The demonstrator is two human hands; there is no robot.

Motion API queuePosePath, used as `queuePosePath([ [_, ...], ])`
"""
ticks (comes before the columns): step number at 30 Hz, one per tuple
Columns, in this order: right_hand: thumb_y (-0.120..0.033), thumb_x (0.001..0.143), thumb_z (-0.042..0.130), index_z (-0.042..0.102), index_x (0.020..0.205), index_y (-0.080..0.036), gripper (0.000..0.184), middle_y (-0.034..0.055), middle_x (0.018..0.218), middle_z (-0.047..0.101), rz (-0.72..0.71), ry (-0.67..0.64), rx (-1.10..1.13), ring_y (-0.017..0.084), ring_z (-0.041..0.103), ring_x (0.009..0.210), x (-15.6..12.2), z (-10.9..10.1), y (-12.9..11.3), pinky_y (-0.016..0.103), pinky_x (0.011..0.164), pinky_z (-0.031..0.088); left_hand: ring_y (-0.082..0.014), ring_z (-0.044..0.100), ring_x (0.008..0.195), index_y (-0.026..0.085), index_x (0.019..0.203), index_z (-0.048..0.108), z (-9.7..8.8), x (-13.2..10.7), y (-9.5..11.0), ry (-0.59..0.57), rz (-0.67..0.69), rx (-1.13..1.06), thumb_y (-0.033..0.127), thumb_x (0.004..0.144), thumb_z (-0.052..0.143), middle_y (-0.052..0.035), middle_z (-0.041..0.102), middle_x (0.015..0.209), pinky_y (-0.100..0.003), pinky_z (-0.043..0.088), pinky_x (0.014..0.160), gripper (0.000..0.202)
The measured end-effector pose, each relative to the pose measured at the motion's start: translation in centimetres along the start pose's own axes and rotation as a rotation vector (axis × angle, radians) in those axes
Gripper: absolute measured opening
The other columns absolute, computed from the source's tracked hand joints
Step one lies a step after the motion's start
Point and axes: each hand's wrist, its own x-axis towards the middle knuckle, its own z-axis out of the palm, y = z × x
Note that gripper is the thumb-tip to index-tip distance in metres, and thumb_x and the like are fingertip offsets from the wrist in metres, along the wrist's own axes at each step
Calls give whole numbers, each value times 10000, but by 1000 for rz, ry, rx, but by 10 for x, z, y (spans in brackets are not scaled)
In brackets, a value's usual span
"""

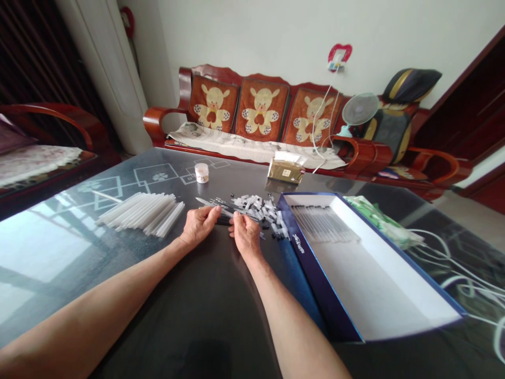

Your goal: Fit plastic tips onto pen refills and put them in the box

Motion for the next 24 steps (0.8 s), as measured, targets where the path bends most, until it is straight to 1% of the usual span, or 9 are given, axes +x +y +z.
queuePosePath([
  [3,-557,853,486,646,747,-198,407,39,733,689,-115,-112,-93,160,627,609,-4,0,-2,272,569,500,-99,531,490,158,589,609,0,4,-3,-22,-169,-226,540,890,467,5,565,509,-214,400,543,506],
  [6,-440,890,483,655,736,-199,334,32,746,680,-304,-182,-256,155,626,688,-9,0,-6,265,647,478,-104,552,495,149,756,661,1,9,-3,-55,-277,-545,530,805,590,5,620,592,-216,431,524,391],
  [8,-372,897,484,654,710,-196,308,32,755,667,-427,-213,-346,152,615,724,-11,1,-8,258,666,458,-122,595,557,145,957,651,2,13,0,-88,-384,-796,449,722,693,-9,669,706,-228,470,541,386],
  [10,-332,892,498,654,697,-194,285,33,775,661,-500,-239,-401,147,609,736,-13,4,-9,253,665,443,-137,623,616,148,1079,598,3,15,3,-124,-494,-1010,331,655,744,-26,689,798,-245,502,567,484],
  [14,-302,877,541,640,679,-196,246,24,772,655,-569,-258,-455,136,600,715,-16,7,-7,248,681,435,-88,567,560,137,995,593,2,17,9,-180,-579,-1203,177,627,679,-23,665,796,-203,465,505,380],
  [16,-298,894,516,632,692,-195,255,20,748,641,-598,-216,-437,128,587,684,-17,6,-9,241,666,437,-61,499,498,138,992,602,1,18,9,-166,-573,-1170,163,641,628,-2,638,756,-173,386,429,353],
  [19,-290,909,469,616,728,-188,254,36,770,622,-655,-9,-439,134,577,705,-12,-5,-14,243,682,450,-58,428,443,152,1084,609,1,19,4,-144,-455,-923,231,734,579,27,596,677,-176,311,390,360],
  [22,-283,883,473,612,755,-182,213,67,827,614,-654,225,-571,171,578,797,-1,-25,-21,286,766,461,-97,520,523,161,1109,627,4,16,-2,-132,-196,-514,306,836,526,17,597,637,-207,418,512,324],
  [24,-260,841,504,627,771,-178,164,80,840,610,-562,283,-724,191,576,811,6,-39,-23,310,774,461,-135,606,660,173,1085,639,6,13,-6,-132,-12,-258,293,868,499,-14,644,703,-233,476,653,285],
])
